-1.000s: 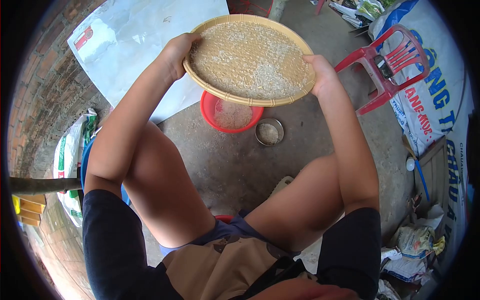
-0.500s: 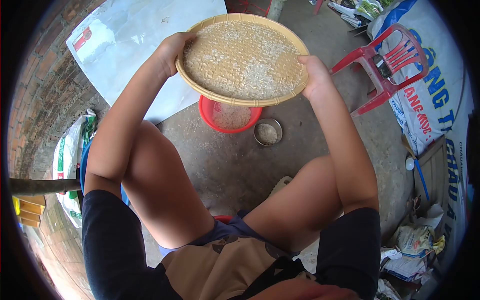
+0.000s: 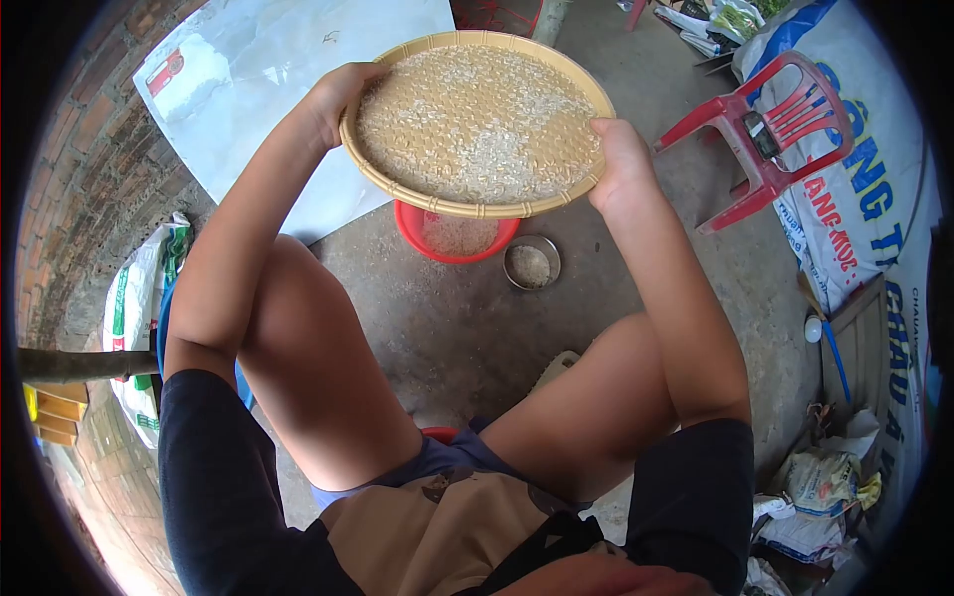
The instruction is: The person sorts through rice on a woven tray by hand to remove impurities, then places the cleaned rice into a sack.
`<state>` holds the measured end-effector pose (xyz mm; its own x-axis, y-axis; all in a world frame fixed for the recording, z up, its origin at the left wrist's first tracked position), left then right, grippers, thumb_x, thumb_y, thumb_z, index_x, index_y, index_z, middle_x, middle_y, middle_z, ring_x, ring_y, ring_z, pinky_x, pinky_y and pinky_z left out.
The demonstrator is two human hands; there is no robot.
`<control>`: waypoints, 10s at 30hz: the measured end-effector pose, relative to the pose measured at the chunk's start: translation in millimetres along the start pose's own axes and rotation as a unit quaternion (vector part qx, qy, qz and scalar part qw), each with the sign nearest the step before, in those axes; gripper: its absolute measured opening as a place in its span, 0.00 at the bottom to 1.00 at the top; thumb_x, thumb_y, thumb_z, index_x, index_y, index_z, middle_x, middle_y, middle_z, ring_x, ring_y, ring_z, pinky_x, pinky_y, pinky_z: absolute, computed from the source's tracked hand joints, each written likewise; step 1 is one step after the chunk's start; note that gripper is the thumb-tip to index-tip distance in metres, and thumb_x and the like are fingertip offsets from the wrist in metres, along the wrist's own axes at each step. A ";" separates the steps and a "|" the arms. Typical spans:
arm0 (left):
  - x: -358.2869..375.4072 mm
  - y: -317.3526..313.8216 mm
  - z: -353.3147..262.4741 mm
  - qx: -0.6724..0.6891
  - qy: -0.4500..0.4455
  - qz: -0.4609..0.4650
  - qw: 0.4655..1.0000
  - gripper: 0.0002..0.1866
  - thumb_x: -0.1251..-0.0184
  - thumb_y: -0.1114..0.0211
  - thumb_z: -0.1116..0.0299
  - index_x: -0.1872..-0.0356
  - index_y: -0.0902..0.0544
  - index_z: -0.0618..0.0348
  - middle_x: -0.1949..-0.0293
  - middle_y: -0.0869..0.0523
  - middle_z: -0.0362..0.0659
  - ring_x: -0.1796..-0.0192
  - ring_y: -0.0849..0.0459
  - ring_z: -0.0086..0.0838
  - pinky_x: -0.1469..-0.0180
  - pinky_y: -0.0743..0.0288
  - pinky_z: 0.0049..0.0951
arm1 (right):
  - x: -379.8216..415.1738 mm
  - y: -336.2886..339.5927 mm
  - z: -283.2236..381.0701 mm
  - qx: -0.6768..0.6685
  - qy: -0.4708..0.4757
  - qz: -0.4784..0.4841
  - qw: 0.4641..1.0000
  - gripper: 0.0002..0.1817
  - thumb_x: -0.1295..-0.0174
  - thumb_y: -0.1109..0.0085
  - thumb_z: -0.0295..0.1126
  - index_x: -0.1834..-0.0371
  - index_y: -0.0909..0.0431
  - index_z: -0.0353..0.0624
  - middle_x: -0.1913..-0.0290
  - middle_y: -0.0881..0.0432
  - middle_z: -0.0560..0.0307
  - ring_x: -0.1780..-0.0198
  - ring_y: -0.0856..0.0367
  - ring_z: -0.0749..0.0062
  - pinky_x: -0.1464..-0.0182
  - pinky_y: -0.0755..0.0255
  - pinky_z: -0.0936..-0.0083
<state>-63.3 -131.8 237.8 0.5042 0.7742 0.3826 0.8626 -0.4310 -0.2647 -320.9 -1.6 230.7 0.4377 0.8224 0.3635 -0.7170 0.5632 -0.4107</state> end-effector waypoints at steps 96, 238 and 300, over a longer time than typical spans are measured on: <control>59.8 32.5 -2.4 0.047 0.029 -0.031 0.998 0.19 0.31 0.56 0.67 0.49 0.34 0.77 0.56 0.23 0.58 0.57 0.18 0.41 0.49 0.21 0.40 | 23.3 -44.5 -20.4 0.043 -0.005 0.106 0.993 0.21 0.33 0.63 0.34 0.42 0.34 0.33 0.46 0.26 0.45 0.46 0.26 0.58 0.42 0.32 0.63; 14.2 182.0 279.4 -0.106 -0.113 -0.301 0.941 0.19 0.34 0.51 0.61 0.61 0.18 0.67 0.66 0.15 0.50 0.62 0.17 0.38 0.54 0.25 0.34 | -29.5 -57.8 -378.9 -0.165 -0.298 -0.041 0.939 0.13 0.42 0.63 0.34 0.84 0.47 0.52 0.87 0.47 0.69 0.88 0.54 0.80 0.84 0.60 0.78; 76.6 157.2 400.8 -0.673 -0.082 -0.257 0.689 0.34 0.34 0.51 0.49 0.30 0.48 0.49 0.29 0.52 0.49 0.27 0.57 0.45 0.29 0.60 0.45 | -71.7 134.2 -252.9 0.288 0.154 -0.453 0.830 0.20 0.37 0.60 0.37 0.56 0.27 0.29 0.52 0.24 0.35 0.53 0.24 0.45 0.54 0.30 0.58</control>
<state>94.8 45.5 -129.3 0.2012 0.9794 -0.0143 0.2371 -0.0345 0.9709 -311.3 35.4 -62.0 0.9927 0.1143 0.0381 -0.1198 0.9022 0.4144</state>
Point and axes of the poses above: each hand's wrist, its own x-axis away from the middle knuckle, its own y-axis out of the back of the hand, z = x × y, the point moved 6 cm from there along -x, towards the middle knuckle
